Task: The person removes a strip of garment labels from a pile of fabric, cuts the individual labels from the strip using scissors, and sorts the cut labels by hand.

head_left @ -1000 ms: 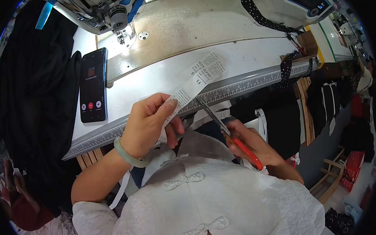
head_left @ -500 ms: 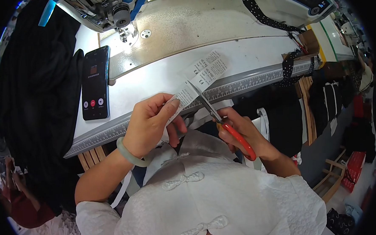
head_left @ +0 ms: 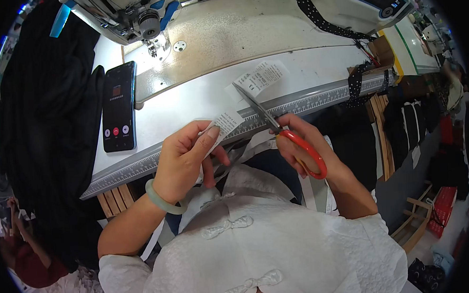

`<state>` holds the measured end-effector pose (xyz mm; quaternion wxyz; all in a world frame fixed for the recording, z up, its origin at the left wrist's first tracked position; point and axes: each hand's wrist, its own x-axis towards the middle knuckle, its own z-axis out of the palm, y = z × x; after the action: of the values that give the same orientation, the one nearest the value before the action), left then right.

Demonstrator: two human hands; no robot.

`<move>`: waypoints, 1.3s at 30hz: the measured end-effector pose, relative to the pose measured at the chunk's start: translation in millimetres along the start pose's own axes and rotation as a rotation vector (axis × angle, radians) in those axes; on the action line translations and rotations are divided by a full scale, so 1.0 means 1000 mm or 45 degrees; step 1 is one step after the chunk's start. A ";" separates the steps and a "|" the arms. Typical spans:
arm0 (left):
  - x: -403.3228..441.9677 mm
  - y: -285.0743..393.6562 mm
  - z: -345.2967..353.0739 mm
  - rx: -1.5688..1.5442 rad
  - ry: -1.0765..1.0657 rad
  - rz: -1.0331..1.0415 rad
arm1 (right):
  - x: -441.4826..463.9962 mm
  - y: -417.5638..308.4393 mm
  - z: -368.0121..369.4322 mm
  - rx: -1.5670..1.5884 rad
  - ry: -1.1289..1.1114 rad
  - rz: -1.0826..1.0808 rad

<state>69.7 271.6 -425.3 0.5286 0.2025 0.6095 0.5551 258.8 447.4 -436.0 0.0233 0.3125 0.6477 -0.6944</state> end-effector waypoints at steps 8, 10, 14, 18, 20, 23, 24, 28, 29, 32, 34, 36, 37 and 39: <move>0.002 0.000 0.011 -0.019 -0.100 0.062 | -0.003 -0.018 0.007 -0.226 0.065 -0.536; 0.007 -0.001 0.023 -0.024 -0.144 0.107 | 0.006 -0.024 0.015 -0.127 0.156 -0.718; 0.013 -0.009 0.020 0.040 -0.276 0.212 | 0.011 -0.037 0.010 -0.082 0.206 -0.727; 0.004 -0.009 0.018 0.031 -0.322 0.175 | 0.011 -0.067 -0.014 -0.328 0.298 -0.968; 0.003 -0.013 0.017 0.033 -0.337 0.186 | 0.012 -0.079 -0.026 -0.423 0.324 -0.986; 0.004 -0.016 0.008 -0.156 -0.369 0.024 | 0.024 -0.086 -0.040 -0.431 0.320 -0.935; 0.005 -0.016 0.006 -0.250 -0.378 -0.060 | 0.031 -0.083 -0.043 -0.433 0.285 -0.938; 0.006 -0.004 0.016 -0.159 -0.080 -0.125 | 0.054 -0.069 -0.041 -0.735 0.419 -0.795; 0.007 -0.003 0.016 -0.144 -0.069 -0.137 | 0.057 -0.064 -0.039 -0.832 0.491 -0.817; 0.009 0.002 0.016 -0.109 -0.045 -0.166 | 0.054 -0.056 -0.036 -1.112 0.732 -0.854; 0.010 0.002 0.017 -0.107 -0.033 -0.174 | 0.034 -0.051 -0.034 -0.892 0.705 -0.898; 0.010 0.003 0.016 -0.114 -0.027 -0.191 | 0.007 -0.039 -0.037 -0.746 0.567 -0.884; 0.010 0.003 0.016 -0.114 -0.029 -0.201 | -0.009 -0.030 -0.039 -0.708 0.450 -0.848; 0.011 0.003 0.015 -0.118 -0.031 -0.196 | -0.031 -0.015 -0.034 -0.517 0.105 -0.625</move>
<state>78.2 288.4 -424.6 0.5860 0.1371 0.5903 0.5379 291.4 469.1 -407.4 -0.1094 0.1637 0.8294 -0.5228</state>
